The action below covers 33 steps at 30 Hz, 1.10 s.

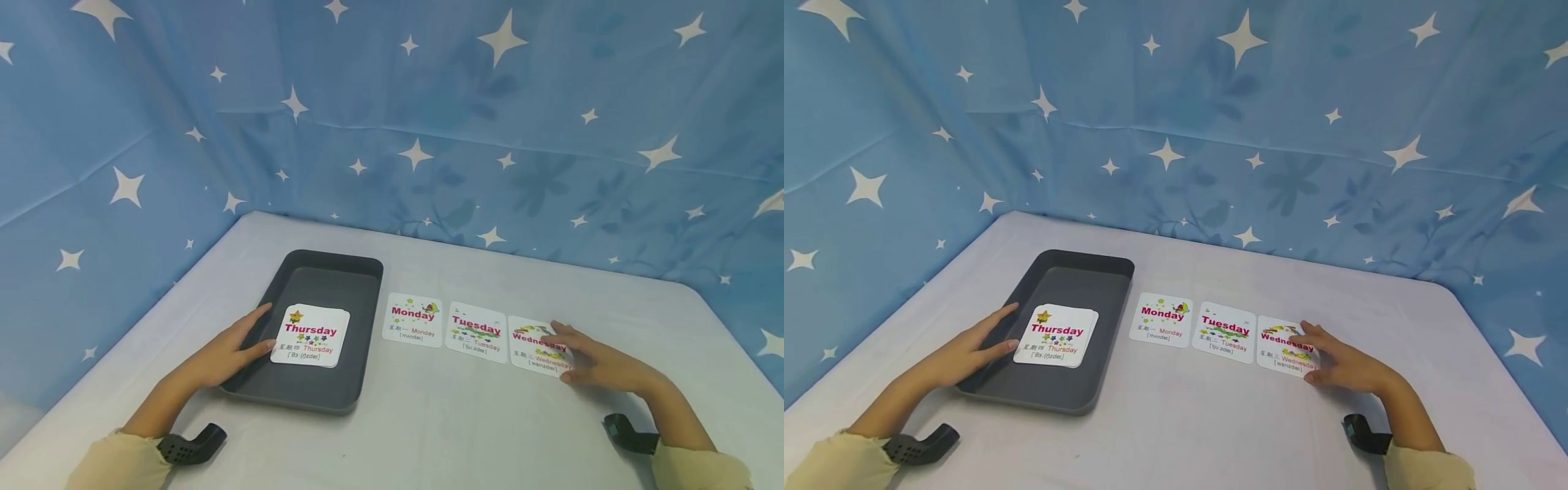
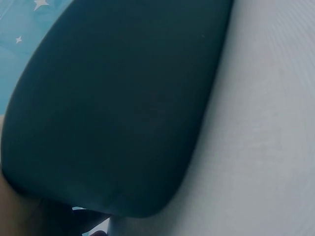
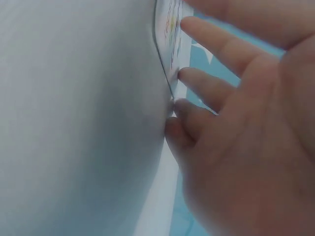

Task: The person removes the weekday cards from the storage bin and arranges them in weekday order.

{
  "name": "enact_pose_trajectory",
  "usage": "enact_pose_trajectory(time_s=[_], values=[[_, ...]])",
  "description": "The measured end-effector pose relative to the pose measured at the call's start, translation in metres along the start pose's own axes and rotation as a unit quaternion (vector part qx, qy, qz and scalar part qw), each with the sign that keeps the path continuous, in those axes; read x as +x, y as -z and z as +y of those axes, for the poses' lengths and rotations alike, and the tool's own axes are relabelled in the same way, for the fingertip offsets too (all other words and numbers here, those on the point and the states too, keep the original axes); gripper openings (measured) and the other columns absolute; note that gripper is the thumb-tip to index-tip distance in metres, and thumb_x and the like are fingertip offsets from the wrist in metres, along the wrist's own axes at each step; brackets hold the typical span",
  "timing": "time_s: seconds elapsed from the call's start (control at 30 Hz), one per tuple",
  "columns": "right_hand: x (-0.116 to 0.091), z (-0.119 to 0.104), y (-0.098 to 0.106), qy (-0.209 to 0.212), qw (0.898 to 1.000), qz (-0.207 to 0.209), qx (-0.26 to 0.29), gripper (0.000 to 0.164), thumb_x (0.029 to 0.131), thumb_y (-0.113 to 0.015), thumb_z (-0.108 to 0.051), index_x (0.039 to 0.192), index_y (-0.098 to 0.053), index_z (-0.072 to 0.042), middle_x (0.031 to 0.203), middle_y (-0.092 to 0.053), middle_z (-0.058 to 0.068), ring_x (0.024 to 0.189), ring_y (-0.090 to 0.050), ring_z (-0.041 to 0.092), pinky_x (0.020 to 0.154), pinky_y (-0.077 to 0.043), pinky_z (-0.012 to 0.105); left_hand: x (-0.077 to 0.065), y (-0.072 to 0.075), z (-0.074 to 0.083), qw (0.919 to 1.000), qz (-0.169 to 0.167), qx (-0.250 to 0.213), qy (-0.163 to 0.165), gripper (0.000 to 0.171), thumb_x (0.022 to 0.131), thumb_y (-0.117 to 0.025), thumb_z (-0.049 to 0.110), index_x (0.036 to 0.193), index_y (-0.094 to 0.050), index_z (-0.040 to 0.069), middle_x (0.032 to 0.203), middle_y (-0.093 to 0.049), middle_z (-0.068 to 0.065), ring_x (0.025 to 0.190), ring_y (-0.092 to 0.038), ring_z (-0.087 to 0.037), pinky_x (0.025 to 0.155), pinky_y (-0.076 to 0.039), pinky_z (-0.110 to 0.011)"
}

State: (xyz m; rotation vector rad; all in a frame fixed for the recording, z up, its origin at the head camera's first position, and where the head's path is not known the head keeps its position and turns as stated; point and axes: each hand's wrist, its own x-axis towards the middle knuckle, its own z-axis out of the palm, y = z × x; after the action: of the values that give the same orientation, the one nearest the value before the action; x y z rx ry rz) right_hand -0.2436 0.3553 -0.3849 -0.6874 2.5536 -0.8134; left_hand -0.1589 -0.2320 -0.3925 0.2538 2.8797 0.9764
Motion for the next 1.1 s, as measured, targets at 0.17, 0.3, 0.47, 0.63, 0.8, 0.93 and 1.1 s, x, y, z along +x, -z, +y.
enact_pose_trajectory(time_s=[0.17, 0.3, 0.47, 0.63, 0.8, 0.93, 1.1], values=[[0.003, -0.009, 0.000, -0.003, 1.000, 0.028, 0.003, 0.062, 0.079, -0.067, -0.021, 0.134, -0.043, -0.005, 0.147, -0.015, 0.029, 0.128, -0.009, 0.058, 0.086, -0.019, 0.075, -0.001, 0.000, 0.001, 1.0000, 0.003, -0.005, -0.005, 0.071, 0.092, -0.050, 0.037, 0.143, -0.020, -0.002, 0.145, -0.022, -0.029, 0.132, -0.021, -0.049, 0.102, -0.022, -0.064], [0.015, -0.024, -0.005, 0.008, 0.998, 0.046, -0.032, 0.059, 0.082, -0.065, -0.024, 0.133, -0.043, -0.002, 0.146, -0.019, 0.029, 0.128, -0.013, 0.057, 0.084, -0.024, 0.074, -0.002, -0.002, 0.002, 0.9999, 0.008, -0.003, -0.012, 0.070, 0.092, -0.050, 0.037, 0.143, -0.021, -0.002, 0.145, -0.024, -0.028, 0.132, -0.023, -0.047, 0.103, -0.024, -0.062], [0.055, -0.068, -0.022, 0.021, 0.994, 0.067, -0.088, 0.057, 0.083, -0.064, -0.033, 0.129, -0.048, -0.004, 0.144, -0.024, 0.026, 0.131, -0.013, 0.051, 0.092, -0.023, 0.073, 0.000, -0.001, 0.000, 0.9999, 0.010, -0.002, -0.004, 0.070, 0.092, -0.050, 0.036, 0.143, -0.020, -0.001, 0.146, -0.024, -0.026, 0.134, -0.023, -0.045, 0.105, -0.023, -0.060], [0.101, -0.111, -0.046, 0.049, 0.992, 0.064, -0.094, 0.055, 0.085, -0.061, -0.039, 0.130, -0.048, -0.010, 0.147, -0.025, 0.020, 0.136, -0.010, 0.044, 0.099, -0.020, 0.069, 0.000, -0.003, 0.001, 0.9999, 0.010, -0.005, -0.004, 0.070, 0.092, -0.050, 0.037, 0.144, -0.021, 0.000, 0.146, -0.025, -0.025, 0.134, -0.023, -0.044, 0.106, -0.023, -0.058], [0.134, -0.139, -0.066, 0.106, 0.989, 0.073, -0.076, 0.052, 0.087, -0.059, -0.035, 0.131, -0.048, -0.009, 0.146, -0.028, 0.017, 0.137, -0.014, 0.041, 0.103, -0.022, 0.064, 0.003, -0.006, 0.001, 0.9999, 0.006, -0.010, -0.011, 0.070, 0.092, -0.050, 0.037, 0.144, -0.021, 0.001, 0.147, -0.025, -0.024, 0.134, -0.023, -0.043, 0.107, -0.023, -0.057], [0.158, -0.169, -0.085, 0.175, 0.976, 0.122, -0.032, 0.044, 0.088, -0.059, -0.027, 0.127, -0.052, -0.007, 0.141, -0.038, 0.017, 0.134, -0.028, 0.036, 0.103, -0.030, 0.058, 0.004, -0.004, -0.001, 0.9999, 0.004, -0.006, -0.010, 0.070, 0.092, -0.051, 0.037, 0.144, -0.020, 0.000, 0.147, -0.025, -0.023, 0.135, -0.023, -0.042, 0.107, -0.023, -0.057], [0.182, -0.210, -0.115, 0.245, 0.960, 0.137, -0.013, 0.039, 0.087, -0.061, -0.024, 0.122, -0.055, -0.008, 0.135, -0.046, 0.015, 0.129, -0.039, 0.031, 0.102, -0.035, 0.052, 0.003, 0.000, -0.003, 1.0000, 0.004, -0.005, -0.001, 0.070, 0.092, -0.052, 0.035, 0.143, -0.021, 0.000, 0.147, -0.025, -0.024, 0.135, -0.023, -0.042, 0.107, -0.022, -0.057]])
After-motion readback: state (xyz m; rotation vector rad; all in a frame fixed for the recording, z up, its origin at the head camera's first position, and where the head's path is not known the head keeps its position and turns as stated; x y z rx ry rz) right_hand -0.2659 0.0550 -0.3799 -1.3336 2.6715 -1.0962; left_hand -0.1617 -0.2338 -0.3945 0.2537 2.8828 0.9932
